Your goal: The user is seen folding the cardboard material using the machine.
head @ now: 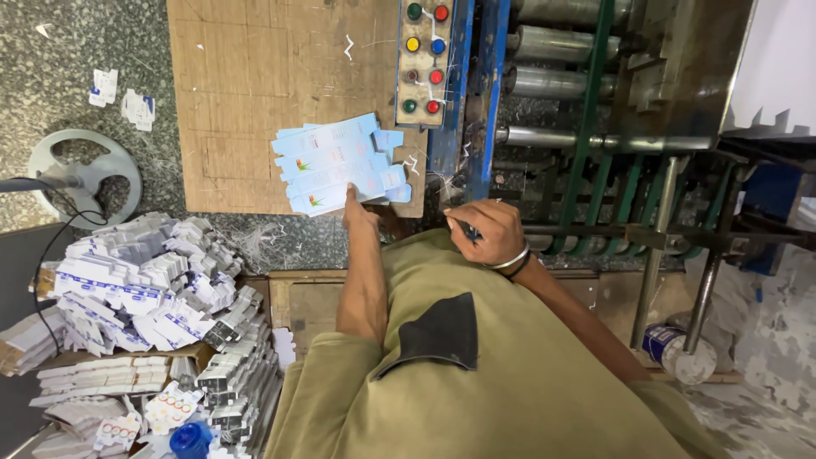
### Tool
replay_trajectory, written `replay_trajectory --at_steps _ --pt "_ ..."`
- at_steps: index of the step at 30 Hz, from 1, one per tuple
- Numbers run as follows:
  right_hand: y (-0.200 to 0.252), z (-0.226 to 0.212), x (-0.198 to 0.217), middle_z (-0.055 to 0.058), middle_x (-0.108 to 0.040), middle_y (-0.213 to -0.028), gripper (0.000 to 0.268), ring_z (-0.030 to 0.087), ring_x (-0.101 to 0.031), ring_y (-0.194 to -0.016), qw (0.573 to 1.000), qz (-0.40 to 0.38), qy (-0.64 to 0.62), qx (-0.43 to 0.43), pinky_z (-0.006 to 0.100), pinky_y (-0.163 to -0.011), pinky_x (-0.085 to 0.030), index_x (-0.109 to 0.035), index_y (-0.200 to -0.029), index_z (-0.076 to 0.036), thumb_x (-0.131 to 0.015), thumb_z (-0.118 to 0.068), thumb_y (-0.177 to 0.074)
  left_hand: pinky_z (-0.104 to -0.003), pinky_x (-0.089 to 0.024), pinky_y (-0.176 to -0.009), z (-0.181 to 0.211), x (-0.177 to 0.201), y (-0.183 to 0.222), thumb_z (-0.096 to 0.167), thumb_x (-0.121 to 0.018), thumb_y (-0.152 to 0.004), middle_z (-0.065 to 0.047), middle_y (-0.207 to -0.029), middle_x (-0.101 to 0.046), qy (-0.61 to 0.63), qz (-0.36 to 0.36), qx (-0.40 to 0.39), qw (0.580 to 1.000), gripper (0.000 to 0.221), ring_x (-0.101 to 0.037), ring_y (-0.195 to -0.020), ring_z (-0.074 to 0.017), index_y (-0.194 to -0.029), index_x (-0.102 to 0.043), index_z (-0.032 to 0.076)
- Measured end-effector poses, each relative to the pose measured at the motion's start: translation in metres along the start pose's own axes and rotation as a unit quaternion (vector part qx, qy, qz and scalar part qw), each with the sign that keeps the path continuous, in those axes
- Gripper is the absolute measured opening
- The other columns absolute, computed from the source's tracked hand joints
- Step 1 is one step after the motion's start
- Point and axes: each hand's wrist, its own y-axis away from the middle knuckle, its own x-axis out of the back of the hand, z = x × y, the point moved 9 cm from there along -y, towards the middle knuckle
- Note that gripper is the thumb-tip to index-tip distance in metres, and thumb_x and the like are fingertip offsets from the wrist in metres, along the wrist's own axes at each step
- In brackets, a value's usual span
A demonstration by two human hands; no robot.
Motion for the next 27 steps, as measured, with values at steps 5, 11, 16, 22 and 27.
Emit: replay_trajectory --at_steps 5,11,16,22,27 --pt "-0.001 0.0 0.0 0.011 -0.074 -0.086 0.013 0.027 -0.07 -0.07 1.0 -0.008 0.001 -0.007 0.036 -0.062 -0.054 -0.073 -0.096 -0.004 -0.078 -0.004 -0.084 -0.064 -0.056 -0.093 -0.014 -0.021 -0.013 0.026 -0.068 -0.094 -0.018 -0.134 -0.065 0.019 -0.066 0.075 0.995 0.052 -0.065 -0.117 -0.0406 -0.139 -0.054 0.004" --pt "-0.002 0.0 0.0 0.011 -0.074 -0.087 0.012 0.027 -0.07 -0.071 1.0 -0.009 0.006 -0.007 0.036 -0.063 -0.054 -0.074 -0.095 -0.004 -0.078 -0.004 -0.084 -0.064 -0.055 -0.096 -0.052 -0.023 -0.053 0.028 -0.064 -0.097 -0.014 -0.137 -0.064 -0.003 -0.101 0.077 0.992 0.05 -0.064 -0.121 -0.0379 -0.141 -0.053 0.008" --pt "0.001 0.003 -0.003 0.011 -0.074 -0.087 0.012 0.026 -0.071 -0.071 1.0 -0.006 0.003 -0.005 0.036 -0.063 -0.054 -0.074 -0.095 -0.004 -0.078 -0.005 -0.084 -0.06 -0.057 -0.096 -0.041 -0.009 -0.038 0.021 -0.07 -0.094 -0.012 -0.131 -0.068 -0.017 -0.061 0.024 0.998 0.048 -0.067 -0.118 -0.0352 -0.138 -0.057 0.008" --pt "0.0 0.0 -0.002 0.011 -0.074 -0.087 0.012 0.027 -0.071 -0.073 1.0 -0.007 0.007 -0.001 0.036 -0.065 -0.055 -0.074 -0.095 -0.004 -0.078 -0.005 -0.084 -0.057 -0.059 -0.093 -0.048 -0.012 -0.042 0.028 -0.073 -0.093 -0.014 -0.129 -0.069 0.039 -0.098 0.061 0.993 0.051 -0.068 -0.114 -0.0358 -0.137 -0.058 0.006" --pt "-0.001 0.0 -0.002 0.011 -0.074 -0.086 0.011 0.027 -0.071 -0.071 1.0 -0.016 0.009 -0.006 0.036 -0.064 -0.055 -0.074 -0.095 -0.003 -0.078 -0.005 -0.084 -0.049 -0.056 -0.08 -0.042 -0.012 -0.011 0.032 -0.08 -0.086 -0.006 -0.127 -0.068 -0.007 -0.014 0.057 0.998 0.059 -0.067 -0.11 -0.0293 -0.138 -0.054 0.018"
